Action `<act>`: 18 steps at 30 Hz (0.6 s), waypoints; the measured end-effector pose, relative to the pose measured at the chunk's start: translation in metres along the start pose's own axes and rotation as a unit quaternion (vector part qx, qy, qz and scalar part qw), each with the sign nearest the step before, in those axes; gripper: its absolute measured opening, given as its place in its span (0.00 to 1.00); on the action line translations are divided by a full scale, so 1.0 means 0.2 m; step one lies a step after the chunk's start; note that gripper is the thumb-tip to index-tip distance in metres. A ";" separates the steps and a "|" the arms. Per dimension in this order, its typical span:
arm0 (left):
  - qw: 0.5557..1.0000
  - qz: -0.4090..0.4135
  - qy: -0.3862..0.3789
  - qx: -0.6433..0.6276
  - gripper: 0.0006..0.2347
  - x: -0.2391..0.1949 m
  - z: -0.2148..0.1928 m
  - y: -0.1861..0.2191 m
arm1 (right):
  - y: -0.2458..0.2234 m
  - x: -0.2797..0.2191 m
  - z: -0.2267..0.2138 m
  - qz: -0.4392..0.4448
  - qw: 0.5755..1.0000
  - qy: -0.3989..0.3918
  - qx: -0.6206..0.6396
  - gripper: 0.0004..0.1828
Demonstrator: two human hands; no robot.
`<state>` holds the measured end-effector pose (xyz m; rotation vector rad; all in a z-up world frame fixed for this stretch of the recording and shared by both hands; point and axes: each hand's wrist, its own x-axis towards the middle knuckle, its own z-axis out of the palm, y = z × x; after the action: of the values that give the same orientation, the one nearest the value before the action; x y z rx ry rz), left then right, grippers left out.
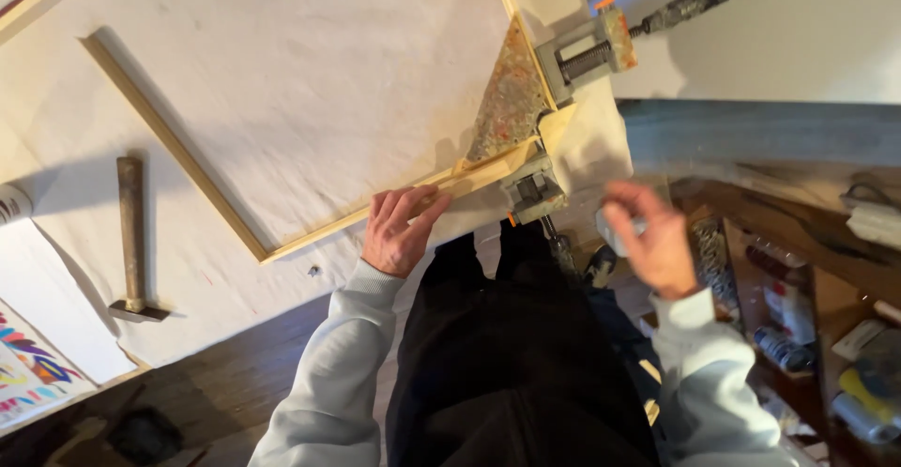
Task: The person assembles a wooden picture frame from mitred moulding pieces on a workbench. They apply wood glue from a squeeze bottle into the joint of the moulding, fit the corner pieces together by hand, then place the assembled frame into a corner clamp and tighten it to hold the joint square.
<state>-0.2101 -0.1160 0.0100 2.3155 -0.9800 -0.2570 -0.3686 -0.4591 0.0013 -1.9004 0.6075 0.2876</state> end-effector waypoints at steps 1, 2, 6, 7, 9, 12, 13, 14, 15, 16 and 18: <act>1.000 0.002 -0.008 -0.001 0.20 0.01 0.00 0.01 | 0.03 -0.07 0.06 0.006 1.000 0.002 0.004 0.17; 1.000 0.005 -0.009 0.004 0.21 0.02 0.01 0.02 | 0.05 -0.15 0.11 0.023 0.999 -0.022 0.005 0.19; 1.000 0.018 -0.020 -0.005 0.23 0.06 0.07 0.02 | 0.11 -0.32 0.31 0.070 0.996 -0.050 0.009 0.27; 0.999 0.019 -0.025 -0.007 0.23 0.06 0.09 0.02 | 0.12 -0.34 0.34 0.074 0.996 -0.049 0.011 0.27; 0.999 0.026 -0.017 0.012 0.23 0.08 0.14 0.03 | 0.14 -0.37 0.40 0.074 0.997 -0.022 -0.011 0.30; 0.998 0.047 -0.031 -0.011 0.22 0.17 0.12 0.08 | 0.10 -0.38 0.43 0.084 0.996 0.003 0.019 0.30; 0.999 0.044 -0.030 -0.009 0.22 0.17 0.13 0.10 | 0.10 -0.39 0.43 0.081 0.997 0.000 0.019 0.30; 0.998 0.046 -0.039 0.014 0.22 0.18 0.14 0.11 | 0.11 -0.40 0.44 0.082 0.996 0.012 0.027 0.30; 0.997 0.048 -0.049 0.038 0.22 0.19 0.15 0.11 | 0.11 -0.40 0.45 0.083 0.996 0.023 0.035 0.30; 0.997 0.044 -0.047 0.041 0.22 0.21 0.14 0.12 | 0.11 -0.40 0.45 0.080 0.996 0.018 0.035 0.30; 0.996 0.048 -0.063 0.038 0.22 0.24 0.13 0.15 | 0.09 -0.40 0.46 0.070 0.997 0.030 0.016 0.30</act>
<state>-0.2038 -0.1788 0.0099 2.3360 -1.1780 -0.3355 -0.4382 -0.3585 -0.0126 -1.8439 0.7835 0.3102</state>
